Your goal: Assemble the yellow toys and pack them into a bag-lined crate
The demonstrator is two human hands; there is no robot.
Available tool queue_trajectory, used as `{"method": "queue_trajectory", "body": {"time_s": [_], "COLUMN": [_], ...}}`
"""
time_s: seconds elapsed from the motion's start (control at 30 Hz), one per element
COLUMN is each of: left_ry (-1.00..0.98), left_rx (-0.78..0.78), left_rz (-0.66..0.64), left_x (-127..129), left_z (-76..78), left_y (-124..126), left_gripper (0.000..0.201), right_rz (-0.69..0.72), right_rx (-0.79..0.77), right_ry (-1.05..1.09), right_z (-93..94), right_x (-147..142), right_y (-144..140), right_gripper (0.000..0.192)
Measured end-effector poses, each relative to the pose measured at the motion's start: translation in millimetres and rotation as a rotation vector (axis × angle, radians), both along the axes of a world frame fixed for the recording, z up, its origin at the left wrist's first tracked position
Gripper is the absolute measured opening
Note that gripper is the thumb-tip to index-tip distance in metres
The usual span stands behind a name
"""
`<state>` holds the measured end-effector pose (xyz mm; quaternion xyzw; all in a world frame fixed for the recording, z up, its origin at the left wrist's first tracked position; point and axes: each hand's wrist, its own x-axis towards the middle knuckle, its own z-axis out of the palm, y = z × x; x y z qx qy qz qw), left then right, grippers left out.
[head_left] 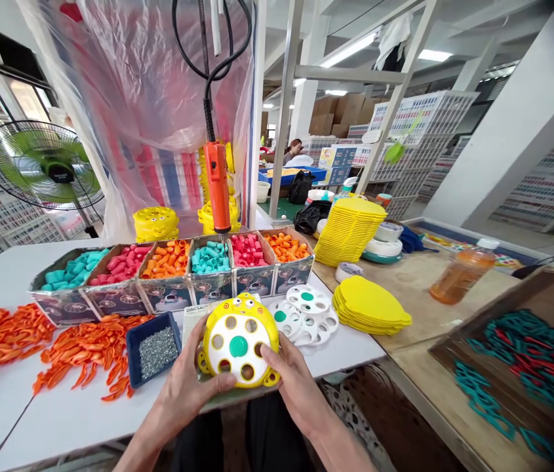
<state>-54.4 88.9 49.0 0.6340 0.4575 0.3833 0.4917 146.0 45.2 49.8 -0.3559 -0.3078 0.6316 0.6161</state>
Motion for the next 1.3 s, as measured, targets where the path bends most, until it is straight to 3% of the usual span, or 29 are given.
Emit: {"method": "queue_trajectory", "body": {"time_s": [0.13, 0.23, 0.33, 0.43, 0.63, 0.8, 1.07, 1.3], "left_ry": [-0.072, -0.169, -0.376, -0.471, -0.489, -0.490, -0.456, -0.562], "left_rx": [-0.116, -0.120, -0.201, -0.323, -0.329, -0.368, -0.448, -0.547], "left_rz": [0.055, 0.018, -0.043, -0.024, 0.051, -0.039, -0.104, -0.099], "left_x": [7, 7, 8, 13, 20, 12, 1, 3], "left_z": [3.4, 6.6, 10.3, 12.4, 12.6, 14.6, 27.1, 21.6], "left_y": [-7, -7, -8, -12, -18, -18, -12, -13], "left_gripper": [0.108, 0.104, 0.092, 0.073, 0.070, 0.066, 0.073, 0.064], "right_rz": [0.015, 0.038, 0.027, -0.005, -0.030, 0.009, 0.109, 0.252], "right_rx": [0.014, 0.000, -0.036, -0.039, -0.019, 0.004, 0.009, 0.006], "right_ry": [-0.059, 0.002, 0.090, 0.106, 0.067, 0.053, -0.011, -0.019], "right_z": [3.0, 1.5, -0.5, -1.6, -3.4, -1.9, 6.7, -3.1], "right_x": [3, 5, 5, 3, 2, 6, 6, 10], "right_y": [-2, -2, -1, 0, -2, -5, -15, -21], "right_gripper": [0.055, 0.055, 0.053, 0.056, 0.061, 0.053, 0.062, 0.059]}}
